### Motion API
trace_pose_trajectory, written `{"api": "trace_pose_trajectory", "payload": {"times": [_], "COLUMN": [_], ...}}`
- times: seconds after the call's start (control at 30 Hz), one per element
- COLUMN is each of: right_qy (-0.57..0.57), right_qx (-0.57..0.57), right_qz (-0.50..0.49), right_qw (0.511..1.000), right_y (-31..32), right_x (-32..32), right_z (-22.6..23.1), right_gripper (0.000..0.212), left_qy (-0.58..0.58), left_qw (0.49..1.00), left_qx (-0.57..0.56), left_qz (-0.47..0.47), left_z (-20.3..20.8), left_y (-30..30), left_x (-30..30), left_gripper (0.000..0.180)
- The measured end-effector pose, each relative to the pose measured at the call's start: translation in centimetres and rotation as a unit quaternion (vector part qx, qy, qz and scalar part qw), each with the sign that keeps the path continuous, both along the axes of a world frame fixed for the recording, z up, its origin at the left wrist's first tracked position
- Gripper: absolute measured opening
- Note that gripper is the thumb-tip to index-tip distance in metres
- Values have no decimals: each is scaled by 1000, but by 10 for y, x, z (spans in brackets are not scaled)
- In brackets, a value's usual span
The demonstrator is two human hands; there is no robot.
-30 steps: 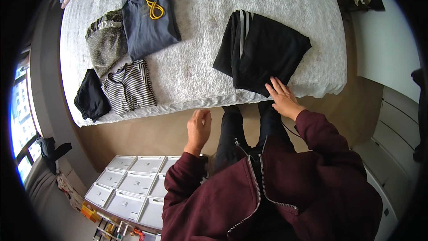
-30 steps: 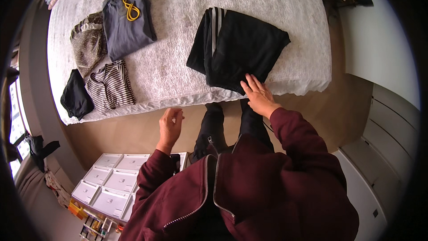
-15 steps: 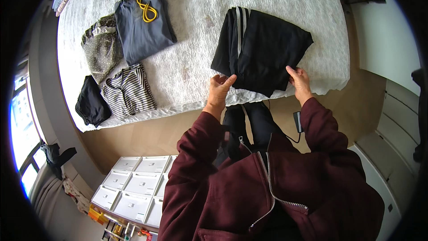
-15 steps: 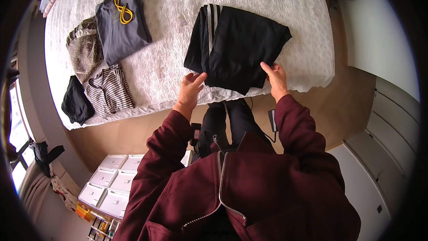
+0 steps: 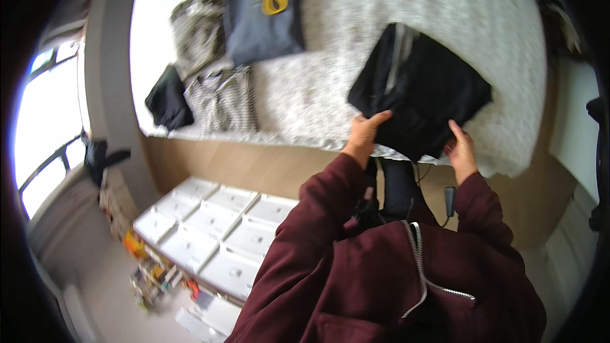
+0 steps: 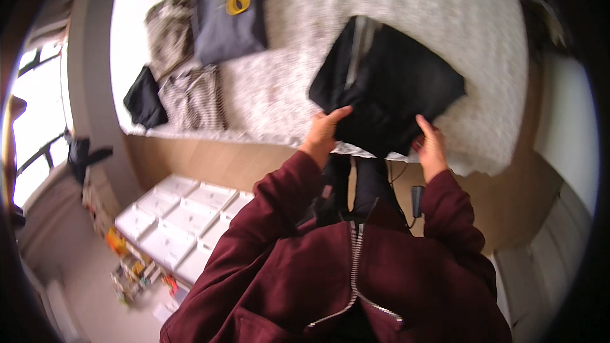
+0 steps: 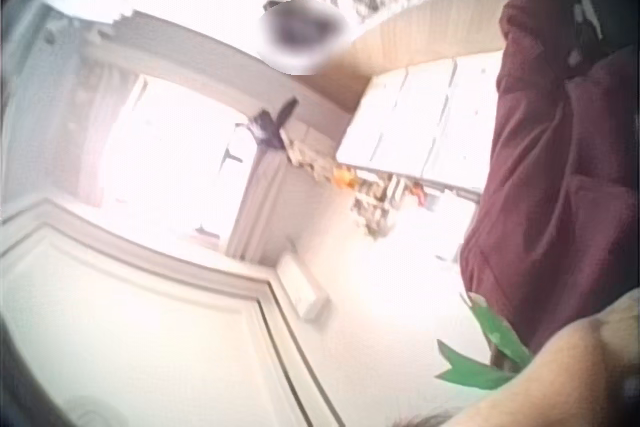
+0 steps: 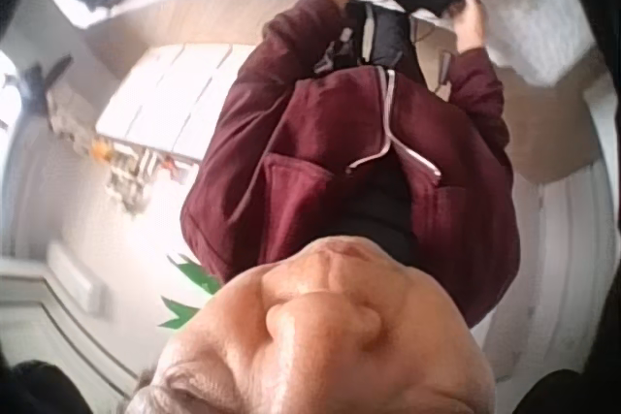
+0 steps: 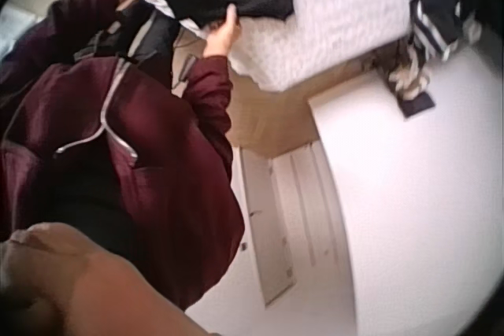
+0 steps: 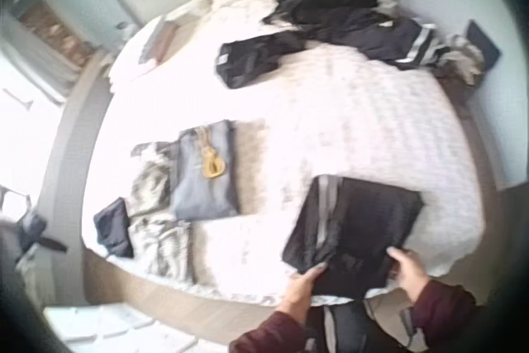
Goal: The person folds a gray hoodie and a pair of black track pants on a bed. They smooth and align each garment, fold sleeves and legs, then roll and stack the items neatly.
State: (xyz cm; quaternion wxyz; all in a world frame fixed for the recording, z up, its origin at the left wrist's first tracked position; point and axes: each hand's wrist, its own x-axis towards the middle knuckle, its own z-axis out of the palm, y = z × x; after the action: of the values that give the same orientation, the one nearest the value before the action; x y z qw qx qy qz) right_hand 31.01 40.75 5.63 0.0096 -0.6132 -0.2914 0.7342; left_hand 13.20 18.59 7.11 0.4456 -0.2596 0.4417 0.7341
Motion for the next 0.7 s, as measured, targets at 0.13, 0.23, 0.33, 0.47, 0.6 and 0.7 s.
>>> {"api": "trace_pose_trajectory", "payload": {"times": [0.13,0.23,0.33,0.47,0.6,0.7], "right_qy": [96,90,132,154,198,246], "right_qx": [-42,12,41,64,49,63], "right_qz": [-31,-23,28,75,121,165], "right_qw": [994,996,990,983,972,953], "right_y": [-2,-7,-15,-35,-62,-89], "right_x": [-4,-10,-20,-47,-77,-94], "right_z": [2,10,31,72,108,121], "right_gripper": [59,56,55,50,46,45], "left_qy": [13,59,108,150,170,182], "left_qw": [1000,998,994,988,984,982], "left_qx": [-3,7,-10,-38,-34,-30], "left_qz": [13,11,14,16,41,43], "left_z": [18,37,59,89,120,135], "left_y": [-2,-6,-15,-39,-81,-120], "left_x": [-8,-20,-31,-43,-54,-64], "left_gripper": [35,37,42,49,48,45]}}
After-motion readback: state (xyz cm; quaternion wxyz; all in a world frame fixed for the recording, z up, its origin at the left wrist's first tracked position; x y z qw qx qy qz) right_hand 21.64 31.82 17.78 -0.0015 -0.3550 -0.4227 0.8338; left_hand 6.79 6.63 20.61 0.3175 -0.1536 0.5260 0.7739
